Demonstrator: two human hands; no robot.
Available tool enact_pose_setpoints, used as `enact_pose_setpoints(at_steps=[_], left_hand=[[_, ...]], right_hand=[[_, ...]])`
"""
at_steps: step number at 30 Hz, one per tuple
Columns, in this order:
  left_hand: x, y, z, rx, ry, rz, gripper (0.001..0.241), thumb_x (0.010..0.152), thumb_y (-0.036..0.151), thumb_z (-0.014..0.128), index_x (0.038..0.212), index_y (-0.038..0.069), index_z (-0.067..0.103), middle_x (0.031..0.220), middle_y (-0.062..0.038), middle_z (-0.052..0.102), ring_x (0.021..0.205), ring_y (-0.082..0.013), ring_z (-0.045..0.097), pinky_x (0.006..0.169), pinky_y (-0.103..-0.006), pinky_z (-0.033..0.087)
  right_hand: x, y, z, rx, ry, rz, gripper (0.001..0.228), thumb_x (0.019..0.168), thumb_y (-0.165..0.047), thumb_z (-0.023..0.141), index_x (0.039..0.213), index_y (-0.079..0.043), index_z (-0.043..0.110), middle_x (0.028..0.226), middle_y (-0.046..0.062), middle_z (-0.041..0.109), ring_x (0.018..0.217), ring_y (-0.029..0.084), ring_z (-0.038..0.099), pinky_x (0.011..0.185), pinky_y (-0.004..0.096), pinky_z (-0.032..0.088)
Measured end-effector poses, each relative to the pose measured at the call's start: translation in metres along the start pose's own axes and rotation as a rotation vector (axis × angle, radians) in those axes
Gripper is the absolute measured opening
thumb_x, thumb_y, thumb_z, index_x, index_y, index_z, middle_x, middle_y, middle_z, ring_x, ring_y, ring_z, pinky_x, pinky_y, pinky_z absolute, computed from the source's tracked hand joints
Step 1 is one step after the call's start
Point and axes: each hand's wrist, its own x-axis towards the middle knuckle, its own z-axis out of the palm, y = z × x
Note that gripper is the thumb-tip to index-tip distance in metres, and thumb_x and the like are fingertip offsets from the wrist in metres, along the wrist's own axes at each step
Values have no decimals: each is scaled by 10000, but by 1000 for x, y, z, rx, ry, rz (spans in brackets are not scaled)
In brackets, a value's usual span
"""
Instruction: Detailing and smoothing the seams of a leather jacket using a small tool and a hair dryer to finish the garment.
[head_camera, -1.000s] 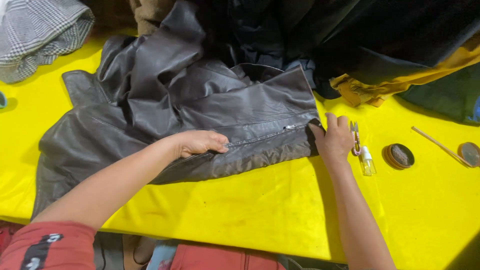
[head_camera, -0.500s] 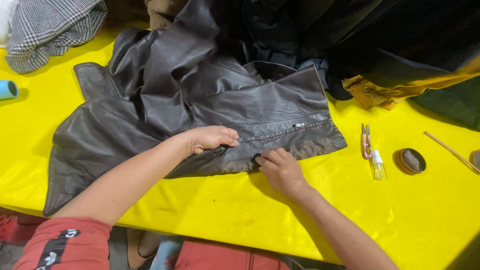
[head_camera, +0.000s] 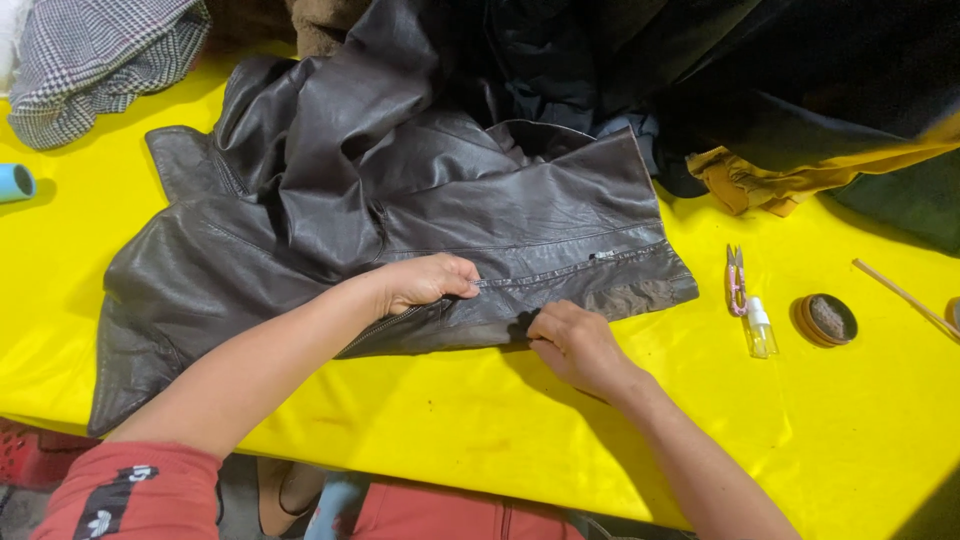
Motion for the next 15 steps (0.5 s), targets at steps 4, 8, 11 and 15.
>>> enact_pose_setpoints(at_steps=[4,8,11,15], left_hand=[[16,-14,-9,51,-32,-3,226,933,86,626,1123,22,731,890,-60,746,848,-121,664,802,-273,551],[10,-6,-6,97,-45,-6,237,936,104,632,1140,24,722,924,-36,729,887,-115,642,842,-284,531],[6,-2,-4,86,-35,-17,236,938,121,634,1137,35,727,910,-51,741,885,-121,655,827,-264,516],[0,4,0,100,-39,-26,243,914,109,655,1132,42,738,905,-48,744,889,-124,659,824,-269,522]], right_hand=[[19,-27,19,-65,55,-140,79,862,-175,729,930,-134,732,842,42,644,785,223,642,691,321,542],[40,-61,32,-199,137,-289,113,933,-154,637,1035,-125,675,861,42,573,774,220,606,671,341,525],[34,-41,51,-233,148,-303,99,944,-160,588,1017,-146,653,827,22,534,720,210,586,619,330,520],[26,-32,57,-147,127,-331,70,952,-143,623,1012,-131,657,823,55,559,720,216,621,627,305,538]])
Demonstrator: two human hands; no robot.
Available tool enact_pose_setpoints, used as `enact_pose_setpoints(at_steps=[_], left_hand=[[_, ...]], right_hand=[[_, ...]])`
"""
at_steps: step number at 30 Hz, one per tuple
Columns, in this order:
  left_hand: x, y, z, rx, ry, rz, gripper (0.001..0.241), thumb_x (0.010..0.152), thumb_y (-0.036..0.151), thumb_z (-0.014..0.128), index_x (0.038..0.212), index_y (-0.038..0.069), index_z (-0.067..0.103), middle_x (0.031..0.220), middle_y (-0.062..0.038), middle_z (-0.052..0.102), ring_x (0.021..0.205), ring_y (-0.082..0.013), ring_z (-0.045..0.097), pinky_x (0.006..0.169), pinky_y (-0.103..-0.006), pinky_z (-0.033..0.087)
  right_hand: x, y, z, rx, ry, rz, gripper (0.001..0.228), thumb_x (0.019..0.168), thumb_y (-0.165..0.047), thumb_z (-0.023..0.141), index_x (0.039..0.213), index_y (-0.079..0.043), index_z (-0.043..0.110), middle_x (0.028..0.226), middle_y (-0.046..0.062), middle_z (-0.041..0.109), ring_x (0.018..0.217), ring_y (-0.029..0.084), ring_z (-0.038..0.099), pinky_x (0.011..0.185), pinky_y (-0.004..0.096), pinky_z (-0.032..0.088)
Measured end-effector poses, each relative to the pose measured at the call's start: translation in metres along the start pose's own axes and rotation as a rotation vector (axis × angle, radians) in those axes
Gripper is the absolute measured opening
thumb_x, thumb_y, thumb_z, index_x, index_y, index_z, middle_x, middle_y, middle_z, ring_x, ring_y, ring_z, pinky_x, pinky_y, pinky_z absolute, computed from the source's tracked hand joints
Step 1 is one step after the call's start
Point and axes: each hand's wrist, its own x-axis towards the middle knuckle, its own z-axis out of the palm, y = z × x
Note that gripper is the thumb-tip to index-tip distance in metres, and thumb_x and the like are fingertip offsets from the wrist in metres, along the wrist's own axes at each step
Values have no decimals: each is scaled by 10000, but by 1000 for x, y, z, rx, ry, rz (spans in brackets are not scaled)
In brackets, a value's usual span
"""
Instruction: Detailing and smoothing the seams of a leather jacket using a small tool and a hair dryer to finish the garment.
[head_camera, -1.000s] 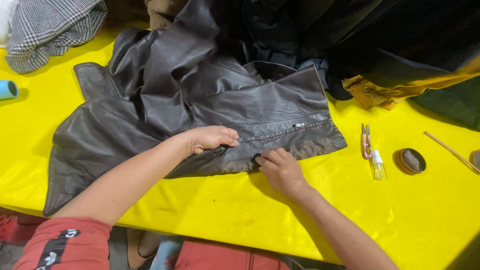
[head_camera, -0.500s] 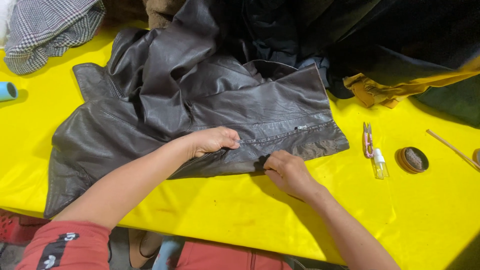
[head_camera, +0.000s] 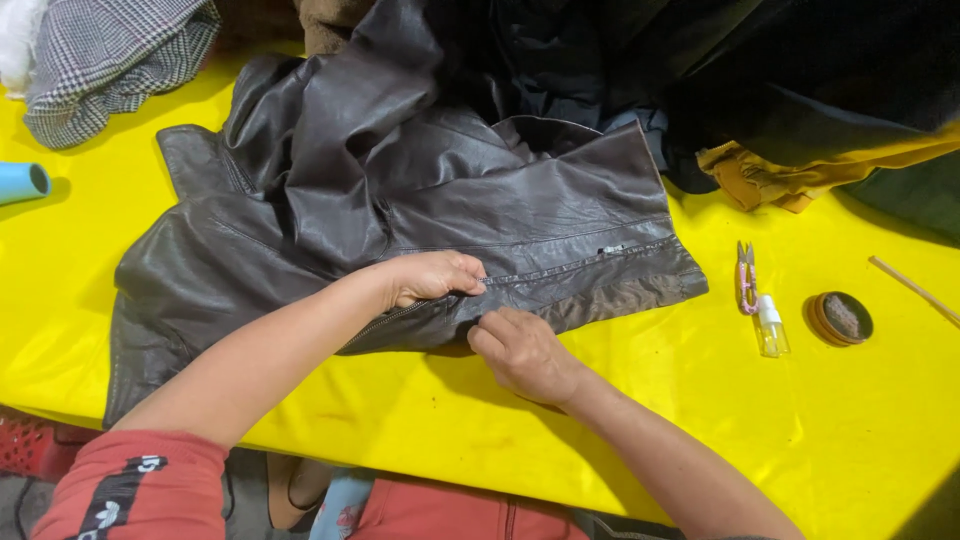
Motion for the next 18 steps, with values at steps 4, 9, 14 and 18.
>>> enact_pose_setpoints(at_steps=[4,9,14,18], left_hand=[[11,-12,-4,-2,11,12,252,921,99,645,1147,28,731,912,-53,741,891,-127,655,823,-264,516],[-5,5,8,3,63,-11,231,888,100,683,1092,7,738,846,-65,734,833,-134,673,732,-249,539],[-22,28,18,142,112,-35,259,799,81,753,1054,37,751,767,-71,706,766,-166,673,685,-296,560],[-26,64,34,610,156,19,474,699,79,759,1161,118,664,757,-39,657,821,-231,690,703,-381,553]], right_hand=[[1,-7,-4,15,-70,47,99,952,-122,563,948,-133,661,768,25,536,659,209,609,568,313,521],[4,-18,-12,99,-129,68,98,943,-107,527,906,-130,615,754,38,504,651,252,608,550,361,518],[11,-21,-25,161,-165,161,96,960,-81,554,945,-87,648,788,62,560,680,229,645,581,323,548],[4,-19,-16,152,-194,180,108,953,-73,569,996,-96,665,817,65,567,736,240,650,627,324,565]])
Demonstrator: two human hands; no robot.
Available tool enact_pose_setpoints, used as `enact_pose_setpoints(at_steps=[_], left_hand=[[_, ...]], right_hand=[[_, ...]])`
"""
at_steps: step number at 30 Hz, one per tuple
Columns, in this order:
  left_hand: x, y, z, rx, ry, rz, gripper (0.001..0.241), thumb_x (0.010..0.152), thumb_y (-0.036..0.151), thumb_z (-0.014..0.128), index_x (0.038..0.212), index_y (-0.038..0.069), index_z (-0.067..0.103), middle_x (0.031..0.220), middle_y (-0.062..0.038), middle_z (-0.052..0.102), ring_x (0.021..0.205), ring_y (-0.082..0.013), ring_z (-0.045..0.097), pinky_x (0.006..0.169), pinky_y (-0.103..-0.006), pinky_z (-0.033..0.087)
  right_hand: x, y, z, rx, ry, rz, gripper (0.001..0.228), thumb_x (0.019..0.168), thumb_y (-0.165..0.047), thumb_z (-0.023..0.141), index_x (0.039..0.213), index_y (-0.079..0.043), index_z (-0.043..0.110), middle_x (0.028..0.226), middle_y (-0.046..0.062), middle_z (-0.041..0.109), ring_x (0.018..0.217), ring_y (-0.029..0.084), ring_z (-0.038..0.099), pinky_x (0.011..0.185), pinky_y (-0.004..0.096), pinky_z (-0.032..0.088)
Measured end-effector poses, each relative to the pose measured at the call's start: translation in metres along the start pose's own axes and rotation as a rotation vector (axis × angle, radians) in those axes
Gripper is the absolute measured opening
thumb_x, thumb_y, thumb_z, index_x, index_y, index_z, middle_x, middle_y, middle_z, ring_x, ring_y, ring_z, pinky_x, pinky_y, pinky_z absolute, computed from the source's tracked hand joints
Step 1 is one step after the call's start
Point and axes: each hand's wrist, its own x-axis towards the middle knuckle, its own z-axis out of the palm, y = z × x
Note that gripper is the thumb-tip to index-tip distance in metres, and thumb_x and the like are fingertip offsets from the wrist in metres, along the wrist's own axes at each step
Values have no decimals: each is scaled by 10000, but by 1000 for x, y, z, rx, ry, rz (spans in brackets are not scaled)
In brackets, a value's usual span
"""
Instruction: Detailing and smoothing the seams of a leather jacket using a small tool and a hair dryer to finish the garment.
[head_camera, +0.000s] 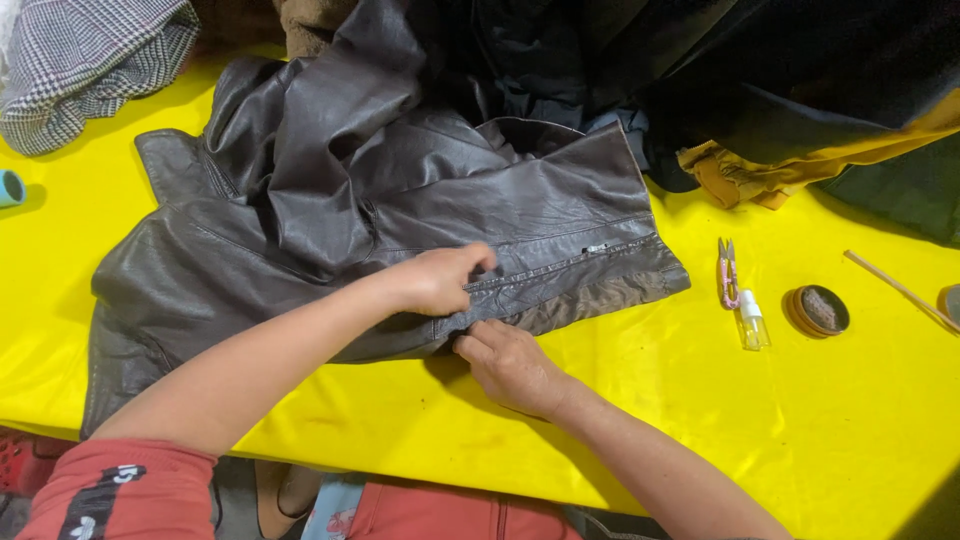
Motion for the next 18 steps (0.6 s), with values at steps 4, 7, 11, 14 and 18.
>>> enact_pose_setpoints(at_steps=[4,7,11,14,18], left_hand=[[-14,31,13,381,-68,98,454,888,143,565,1331,237,595,1225,-114,669,1188,-348,655,984,-478,511],[-22,20,22,474,20,187,332,929,291,603,1258,263,645,1111,-104,623,1078,-396,672,923,-502,523],[-27,-9,42,670,295,371,365,929,406,660,1263,262,631,998,-31,504,991,-279,542,887,-446,452],[-29,-11,38,667,255,367,465,919,509,621,1327,289,582,1172,-56,495,1141,-285,459,918,-429,355],[-38,6,28,682,201,343,515,937,503,621,1375,238,568,1308,-119,505,1268,-320,429,954,-446,332]], right_hand=[[-1,0,3,1,-3,6,77,916,-69,600,984,-80,635,845,97,543,789,317,642,633,416,569],[-3,-2,-7,87,-28,22,127,930,-57,563,999,-64,670,869,103,577,820,318,656,683,398,582],[-12,13,-29,271,61,-1,187,932,-102,557,1013,-91,725,898,107,647,841,310,660,753,390,566],[-30,49,-57,94,132,104,227,916,-133,671,1129,-88,736,1091,143,678,1032,370,668,887,467,542],[-67,45,-74,-188,-86,203,439,908,-207,713,1337,-127,671,1308,173,623,1310,396,547,1113,520,400]])
